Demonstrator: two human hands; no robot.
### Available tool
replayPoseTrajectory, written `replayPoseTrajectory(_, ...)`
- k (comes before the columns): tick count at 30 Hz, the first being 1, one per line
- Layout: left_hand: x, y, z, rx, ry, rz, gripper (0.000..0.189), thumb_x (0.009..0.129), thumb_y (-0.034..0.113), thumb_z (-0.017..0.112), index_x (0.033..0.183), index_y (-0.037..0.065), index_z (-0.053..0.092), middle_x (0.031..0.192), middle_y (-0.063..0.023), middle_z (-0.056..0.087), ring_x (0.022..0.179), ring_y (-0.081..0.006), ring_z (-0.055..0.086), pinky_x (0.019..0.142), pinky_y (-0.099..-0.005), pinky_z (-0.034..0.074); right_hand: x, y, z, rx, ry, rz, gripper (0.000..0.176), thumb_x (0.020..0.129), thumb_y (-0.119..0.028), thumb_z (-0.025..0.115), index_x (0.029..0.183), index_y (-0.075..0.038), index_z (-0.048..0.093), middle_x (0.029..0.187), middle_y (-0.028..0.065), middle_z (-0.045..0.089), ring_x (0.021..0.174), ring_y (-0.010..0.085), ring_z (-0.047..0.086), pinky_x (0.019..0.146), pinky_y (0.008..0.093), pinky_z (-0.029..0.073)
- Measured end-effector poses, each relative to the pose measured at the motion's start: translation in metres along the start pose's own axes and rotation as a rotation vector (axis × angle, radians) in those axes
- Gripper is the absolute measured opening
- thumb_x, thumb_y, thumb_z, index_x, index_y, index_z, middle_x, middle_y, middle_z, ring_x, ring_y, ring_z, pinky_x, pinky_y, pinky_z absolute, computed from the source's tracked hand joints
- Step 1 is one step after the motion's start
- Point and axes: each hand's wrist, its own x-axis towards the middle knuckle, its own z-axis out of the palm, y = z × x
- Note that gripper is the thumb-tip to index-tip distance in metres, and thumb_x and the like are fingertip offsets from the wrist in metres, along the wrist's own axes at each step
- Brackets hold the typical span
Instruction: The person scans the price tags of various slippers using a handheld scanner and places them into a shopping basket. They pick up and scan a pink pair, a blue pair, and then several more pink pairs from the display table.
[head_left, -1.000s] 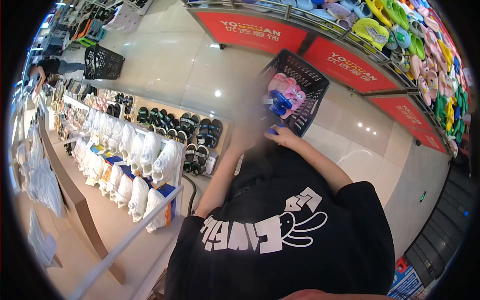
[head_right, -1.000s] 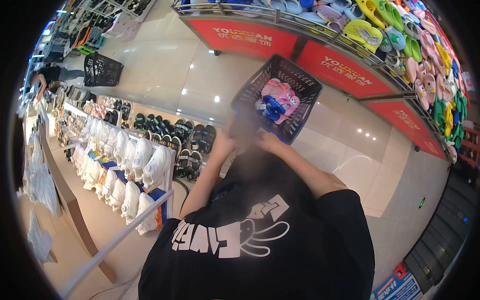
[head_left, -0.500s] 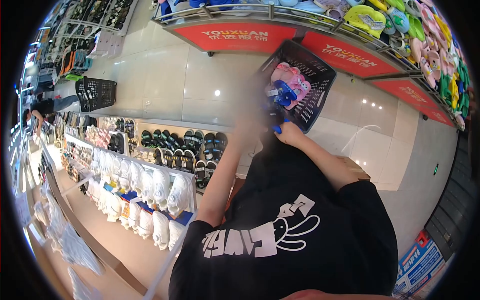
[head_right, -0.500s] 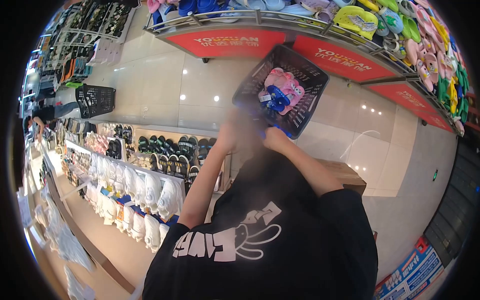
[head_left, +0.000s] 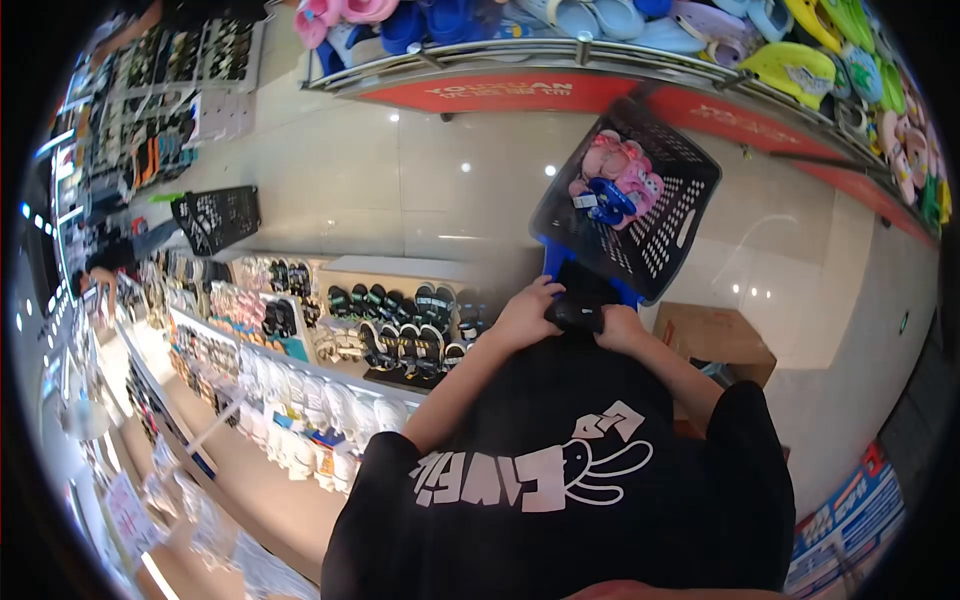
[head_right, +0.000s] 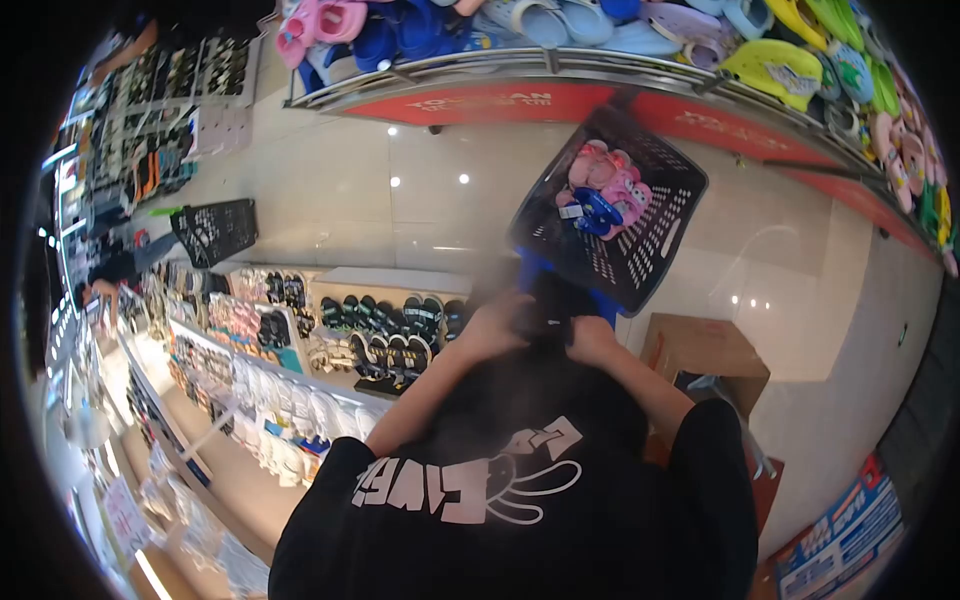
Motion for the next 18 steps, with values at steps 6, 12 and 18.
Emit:
replayPoseTrajectory(6, 0.049, -0.009, -0.022, 0.231, -0.526, 0.164, 0.065, 0.061, 0.027, 0.078, 0.120, 0.006, 0.060, 0.121, -0.0181, 0.061, 0.115, -0.0348, 0.056, 0.100, -0.0425, 0.044, -0.015, -0.018, 0.016, 0.124, 0.276, 0.050, 0.026, 0.068, -0.016, 0.068, 0.093, -0.008, 0.068, 0.091, 0.0180, 0.068, 0.086, 0.0362, 0.065, 0.077, 0.0428, 0.051)
replayPoseTrajectory(12, 0.075, -0.019, -0.025, 0.279, -0.839, 0.229, 0.050, 0.055, 0.026, 0.079, 0.097, 0.001, 0.070, 0.096, -0.0181, 0.068, 0.094, -0.0357, 0.064, 0.085, -0.0423, 0.051, -0.014, -0.034, 0.067, 0.149, 0.564, 0.309, 0.027, 0.069, -0.028, 0.066, 0.089, -0.011, 0.068, 0.080, 0.0153, 0.067, 0.080, 0.0352, 0.066, 0.070, 0.0433, 0.050)
replayPoseTrajectory(18, 0.087, -0.049, -0.039, 0.444, -0.897, 0.347, 0.048, 0.057, 0.024, 0.078, 0.100, 0.003, 0.070, 0.094, -0.0183, 0.069, 0.094, -0.0351, 0.065, 0.084, -0.0435, 0.050, 0.014, -0.068, 0.098, 0.237, 0.640, 0.401, 0.025, 0.069, -0.026, 0.065, 0.089, -0.010, 0.068, 0.079, 0.0174, 0.067, 0.078, 0.0360, 0.065, 0.070, 0.0443, 0.050)
